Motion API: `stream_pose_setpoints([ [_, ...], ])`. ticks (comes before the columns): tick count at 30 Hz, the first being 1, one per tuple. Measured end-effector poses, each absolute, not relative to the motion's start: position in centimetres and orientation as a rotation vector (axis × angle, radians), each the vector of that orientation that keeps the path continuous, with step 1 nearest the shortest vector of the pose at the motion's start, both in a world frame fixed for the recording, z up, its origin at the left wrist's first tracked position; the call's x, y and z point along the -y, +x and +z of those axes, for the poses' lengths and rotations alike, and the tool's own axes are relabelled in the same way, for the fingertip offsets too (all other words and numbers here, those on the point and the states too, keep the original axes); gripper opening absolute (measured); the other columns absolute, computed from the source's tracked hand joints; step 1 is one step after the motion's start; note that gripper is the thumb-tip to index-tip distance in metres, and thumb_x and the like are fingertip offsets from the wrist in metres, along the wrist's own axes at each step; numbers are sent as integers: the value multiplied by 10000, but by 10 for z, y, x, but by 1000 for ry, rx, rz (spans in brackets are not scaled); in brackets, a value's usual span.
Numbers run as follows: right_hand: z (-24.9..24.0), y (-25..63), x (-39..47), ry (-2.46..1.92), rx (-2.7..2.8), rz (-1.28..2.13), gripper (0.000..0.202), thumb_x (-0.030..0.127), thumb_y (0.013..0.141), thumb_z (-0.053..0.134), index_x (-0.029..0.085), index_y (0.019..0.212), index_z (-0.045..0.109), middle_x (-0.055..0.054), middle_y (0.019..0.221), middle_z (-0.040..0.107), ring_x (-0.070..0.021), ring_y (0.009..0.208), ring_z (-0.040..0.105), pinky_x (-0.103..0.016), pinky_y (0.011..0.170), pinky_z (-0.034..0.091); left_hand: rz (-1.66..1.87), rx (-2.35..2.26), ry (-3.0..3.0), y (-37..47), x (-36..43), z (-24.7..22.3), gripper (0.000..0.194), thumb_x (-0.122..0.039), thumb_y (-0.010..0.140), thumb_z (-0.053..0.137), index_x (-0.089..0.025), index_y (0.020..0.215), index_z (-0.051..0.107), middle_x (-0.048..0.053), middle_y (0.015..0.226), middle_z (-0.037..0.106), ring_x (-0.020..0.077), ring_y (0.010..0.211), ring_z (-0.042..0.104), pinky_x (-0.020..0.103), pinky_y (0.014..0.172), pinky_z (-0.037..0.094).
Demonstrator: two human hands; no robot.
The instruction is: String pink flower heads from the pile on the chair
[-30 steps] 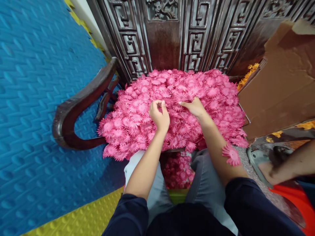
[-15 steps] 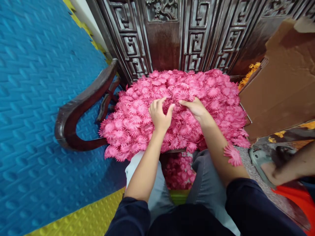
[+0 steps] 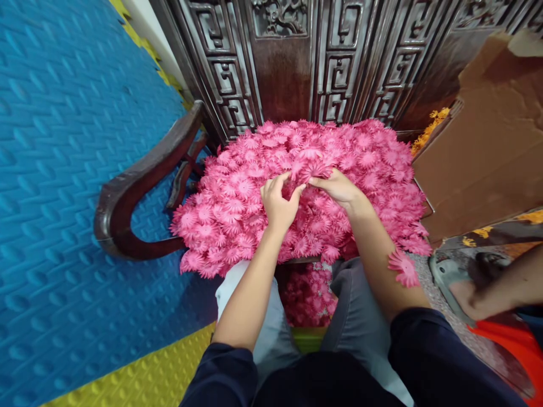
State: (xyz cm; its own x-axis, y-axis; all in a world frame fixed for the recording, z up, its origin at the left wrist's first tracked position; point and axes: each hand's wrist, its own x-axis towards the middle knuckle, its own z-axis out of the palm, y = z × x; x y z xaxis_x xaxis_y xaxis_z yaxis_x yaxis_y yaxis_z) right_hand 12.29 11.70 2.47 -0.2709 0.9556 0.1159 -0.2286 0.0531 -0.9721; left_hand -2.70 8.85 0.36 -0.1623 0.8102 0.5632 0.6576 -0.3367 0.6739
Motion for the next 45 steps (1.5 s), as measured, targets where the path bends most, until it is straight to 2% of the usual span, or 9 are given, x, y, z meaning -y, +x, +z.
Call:
stream_pose_setpoints([
  [5, 24, 118, -117, -862, 1190, 1463, 334, 408, 501, 824, 207, 715, 662, 25, 716, 682, -138, 730, 615, -346, 924, 473, 1580, -1658, 1856, -27, -89, 4, 306, -356, 715, 711, -213, 979, 650, 28, 933, 703, 195, 896, 616, 360, 861, 463],
  [11, 25, 114, -116, -843, 1064, 1523, 334, 415, 494, 826, 219, 673, 623, 22, 671, 653, -139, 666, 594, -355, 865, 514, 1648, -1439, 1608, -29, -93, 2, 471, -270, 683, 740, -196, 1131, 613, 38, 999, 701, 145, 874, 643, 290, 828, 524],
  [16, 27, 107, -116, -892, 1027, 1474, 386, 462, 498, 804, 230, 717, 589, 5, 723, 674, -176, 759, 635, -371, 850, 526, 1669, -1522, 1523, -29, -94, 2, 364, -273, 724, 702, -200, 1074, 635, 45, 1037, 699, 149, 920, 655, 287, 842, 535],
  [26, 18, 132, -145, -1155, 935, 1172, 304, 471, 716, 629, 210, 825, 518, -73, 930, 691, -200, 842, 665, -405, 810, 538, 1956, -1745, 1399, -42, -95, 10, 275, -286, 803, 618, -182, 1057, 594, 51, 1058, 658, 137, 969, 630, 265, 853, 519],
  [29, 18, 154, -160, -1435, 1056, 770, 237, 410, 749, 577, 187, 784, 506, -79, 879, 660, -231, 911, 636, -457, 857, 502, 1975, -1763, 1334, -48, -97, 12, 280, -267, 808, 610, -180, 1073, 576, 58, 1073, 650, 135, 970, 628, 252, 842, 518],
  [32, 19, 166, -163, -1659, 1342, 470, 290, 249, 536, 754, 161, 684, 521, -136, 980, 622, -326, 1117, 531, -526, 1037, 352, 1966, -1793, 1277, -54, -101, 12, 304, -256, 789, 633, -179, 1074, 561, 70, 1096, 634, 130, 926, 630, 243, 810, 521],
  [36, 23, 163, -153, -1684, 1409, 429, 448, 231, 549, 749, 50, 933, 604, -251, 1295, 466, -370, 1314, 359, -498, 1135, 207, 2009, -1875, 1227, -58, -107, 12, 390, -284, 797, 625, -205, 1154, 488, 87, 1133, 587, 138, 974, 605, 245, 820, 513],
  [41, 28, 154, -130, -1554, 1327, 567, 415, 264, 691, 637, 58, 1051, 618, -186, 1131, 616, -254, 1054, 585, -445, 996, 410, 2105, -1818, 1198, -58, -109, 14, 541, -298, 799, 621, -192, 1276, 386, 105, 1130, 553, 170, 1034, 569, 286, 843, 491],
  [45, 31, 139, -114, -1328, 1316, 990, 211, 286, 682, 655, 154, 846, 656, -47, 851, 688, -146, 792, 618, -353, 878, 474, 2098, -1809, 1471, -51, -103, 11, 288, -311, 824, 593, -182, 1080, 578, 57, 1004, 594, 149, 954, 570, 296, 883, 468],
])
